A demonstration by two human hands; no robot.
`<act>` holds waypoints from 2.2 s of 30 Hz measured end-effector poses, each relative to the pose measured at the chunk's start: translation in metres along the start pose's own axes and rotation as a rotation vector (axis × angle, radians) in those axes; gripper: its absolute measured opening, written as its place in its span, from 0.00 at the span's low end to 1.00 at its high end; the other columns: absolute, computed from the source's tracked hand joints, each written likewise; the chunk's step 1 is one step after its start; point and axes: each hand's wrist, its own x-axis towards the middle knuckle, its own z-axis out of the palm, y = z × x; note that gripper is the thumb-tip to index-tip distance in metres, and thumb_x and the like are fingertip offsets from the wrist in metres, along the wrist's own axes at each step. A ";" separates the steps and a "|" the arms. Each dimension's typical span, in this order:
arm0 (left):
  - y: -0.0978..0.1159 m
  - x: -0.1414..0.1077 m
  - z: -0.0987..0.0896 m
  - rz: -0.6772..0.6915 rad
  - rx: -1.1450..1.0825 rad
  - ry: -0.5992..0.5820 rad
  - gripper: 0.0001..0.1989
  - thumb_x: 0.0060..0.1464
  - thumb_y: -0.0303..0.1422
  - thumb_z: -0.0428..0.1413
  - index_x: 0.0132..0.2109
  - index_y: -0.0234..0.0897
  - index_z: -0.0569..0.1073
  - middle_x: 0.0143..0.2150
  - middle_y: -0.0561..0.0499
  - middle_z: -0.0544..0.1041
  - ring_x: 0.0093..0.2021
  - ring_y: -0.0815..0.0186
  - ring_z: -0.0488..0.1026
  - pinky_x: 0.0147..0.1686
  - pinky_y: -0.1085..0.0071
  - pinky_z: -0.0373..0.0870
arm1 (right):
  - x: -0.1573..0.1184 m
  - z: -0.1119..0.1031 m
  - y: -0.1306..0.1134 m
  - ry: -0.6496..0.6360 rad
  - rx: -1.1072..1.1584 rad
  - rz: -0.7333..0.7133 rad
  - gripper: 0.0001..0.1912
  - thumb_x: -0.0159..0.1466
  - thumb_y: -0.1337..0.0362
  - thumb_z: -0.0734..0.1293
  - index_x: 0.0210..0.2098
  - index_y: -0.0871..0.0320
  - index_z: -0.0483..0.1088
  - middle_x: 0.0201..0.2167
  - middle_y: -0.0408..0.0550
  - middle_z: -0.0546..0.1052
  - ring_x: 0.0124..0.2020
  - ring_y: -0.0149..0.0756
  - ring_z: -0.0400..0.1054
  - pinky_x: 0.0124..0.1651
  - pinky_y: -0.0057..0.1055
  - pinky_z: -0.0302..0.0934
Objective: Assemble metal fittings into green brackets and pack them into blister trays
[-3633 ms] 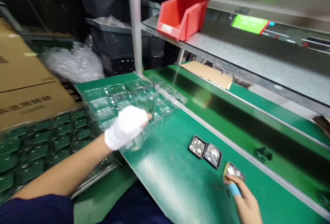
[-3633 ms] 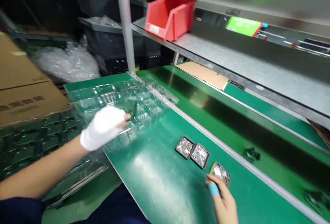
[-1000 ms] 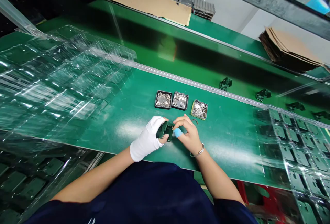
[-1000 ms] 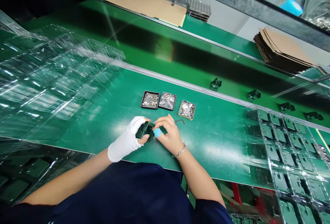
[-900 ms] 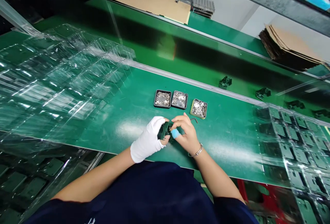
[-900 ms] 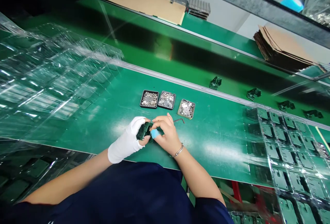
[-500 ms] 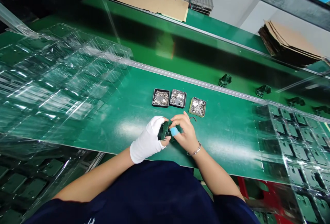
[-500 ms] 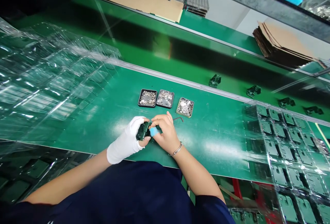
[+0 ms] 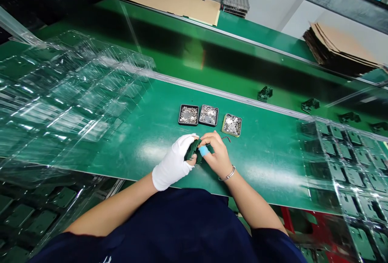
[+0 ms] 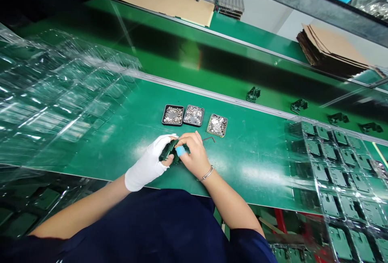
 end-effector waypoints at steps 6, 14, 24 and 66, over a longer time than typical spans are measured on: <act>-0.007 0.009 0.000 0.141 0.148 0.105 0.10 0.56 0.27 0.50 0.46 0.37 0.68 0.45 0.44 0.76 0.49 0.60 0.74 0.49 0.62 0.71 | -0.003 0.004 -0.003 0.017 0.013 0.001 0.02 0.61 0.67 0.62 0.32 0.54 0.63 0.36 0.45 0.72 0.41 0.35 0.68 0.62 0.50 0.49; 0.003 0.007 0.009 0.199 0.436 0.211 0.09 0.53 0.29 0.49 0.41 0.32 0.70 0.37 0.41 0.76 0.38 0.54 0.74 0.37 0.59 0.71 | -0.011 0.013 0.002 0.062 -0.079 -0.093 0.05 0.62 0.71 0.58 0.34 0.55 0.61 0.34 0.49 0.72 0.38 0.37 0.67 0.50 0.43 0.62; -0.022 -0.001 0.012 -0.082 0.113 0.057 0.19 0.49 0.32 0.53 0.50 0.36 0.61 0.46 0.44 0.70 0.47 0.57 0.71 0.48 0.59 0.70 | 0.033 -0.026 0.031 -0.022 -0.120 0.057 0.05 0.64 0.67 0.60 0.37 0.56 0.68 0.36 0.46 0.75 0.39 0.36 0.69 0.44 0.33 0.64; -0.040 -0.012 -0.009 -0.145 -0.075 -0.143 0.32 0.50 0.38 0.57 0.60 0.36 0.58 0.61 0.38 0.64 0.61 0.53 0.64 0.58 0.53 0.64 | 0.082 -0.038 0.059 -0.390 -0.437 0.031 0.09 0.64 0.68 0.56 0.35 0.59 0.67 0.35 0.47 0.73 0.37 0.33 0.67 0.42 0.29 0.60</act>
